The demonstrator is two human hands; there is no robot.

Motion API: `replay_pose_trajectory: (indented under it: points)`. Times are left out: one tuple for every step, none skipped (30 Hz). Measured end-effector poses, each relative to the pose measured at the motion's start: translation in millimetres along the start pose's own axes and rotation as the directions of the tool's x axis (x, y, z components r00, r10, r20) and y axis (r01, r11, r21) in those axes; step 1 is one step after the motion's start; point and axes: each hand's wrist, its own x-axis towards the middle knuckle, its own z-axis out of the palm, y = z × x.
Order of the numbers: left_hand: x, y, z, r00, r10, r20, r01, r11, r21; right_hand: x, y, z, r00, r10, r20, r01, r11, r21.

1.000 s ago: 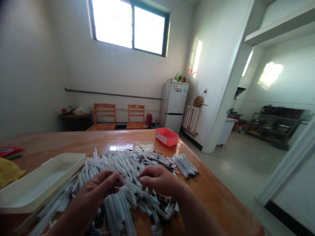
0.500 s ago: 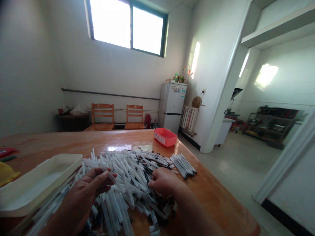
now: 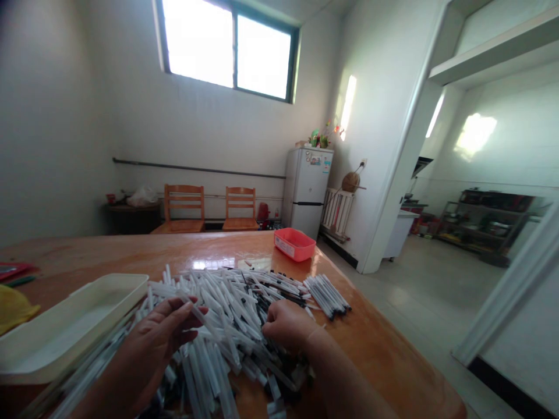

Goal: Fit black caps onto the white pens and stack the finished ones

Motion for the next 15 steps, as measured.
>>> replay_pose_trajectory:
  points:
    - [0.4,-0.2,-0.6,1.0,-0.007,-0.001,0.007,1.0,-0.005,0.4,-0.2,0.5,1.0,0.0,-0.004,0.0,1.0,-0.002]
    - [0.7,-0.1,-0.9,1.0,-0.013,-0.002,0.013,1.0,-0.011,0.9,-0.4,1.0,1.0,0.0,-0.009,0.0,1.0,-0.003]
    - [0.9,0.0,-1.1,1.0,-0.017,-0.005,0.017,1.0,-0.017,1.4,-0.5,1.6,1.0,0.0,-0.016,-0.001,1.0,-0.005]
    - [1.0,0.3,-1.1,1.0,-0.019,-0.01,0.019,1.0,-0.022,2.0,-0.6,2.2,1.0,0.0,-0.024,0.0,1.0,-0.006]
    - [1.1,0.5,-1.1,1.0,-0.02,-0.014,0.02,0.999,-0.025,2.6,-0.5,2.8,1.0,-0.002,-0.03,0.002,1.0,-0.007]
    - [1.1,0.8,-1.1,1.0,-0.02,-0.016,0.02,0.999,-0.027,3.1,-0.3,3.2,0.999,-0.003,-0.033,0.003,1.0,-0.008]
    - [1.3,0.9,-1.2,1.0,-0.019,-0.019,0.019,0.999,-0.029,3.4,-0.1,3.4,0.999,-0.005,-0.035,0.005,1.0,-0.005]
    - [1.5,1.0,-1.4,1.0,-0.019,-0.022,0.018,0.999,-0.032,3.6,0.3,3.3,0.999,-0.006,-0.034,0.006,1.0,0.001]
    - [1.8,0.9,-1.7,1.0,-0.017,-0.026,0.016,0.999,-0.035,3.5,0.7,2.8,1.0,-0.007,-0.031,0.007,1.0,0.01]
    - [2.2,0.9,-2.1,0.999,-0.016,-0.032,0.015,0.999,-0.038,3.3,1.2,1.9,1.0,-0.008,-0.027,0.008,1.0,0.019]
    - [2.6,0.8,-2.6,0.999,-0.016,-0.036,0.015,0.999,-0.039,2.9,1.7,0.8,1.0,-0.008,-0.024,0.009,1.0,0.026]
    - [3.1,0.7,-3.1,0.999,-0.016,-0.041,0.014,0.999,-0.041,2.3,2.1,-0.6,1.0,-0.009,-0.024,0.009,0.999,0.031]
    - [3.6,0.6,-3.6,0.999,-0.016,-0.044,0.014,0.999,-0.039,1.6,2.4,-2.0,1.0,-0.009,-0.024,0.01,0.999,0.032]
    - [4.0,0.4,-4.0,0.999,-0.016,-0.045,0.014,0.999,-0.036,0.8,2.5,-3.3,1.0,-0.009,-0.024,0.01,1.0,0.029]
    - [4.5,0.3,-4.4,0.999,-0.016,-0.046,0.014,0.999,-0.033,-0.1,2.3,-4.4,1.0,-0.01,-0.023,0.011,1.0,0.026]
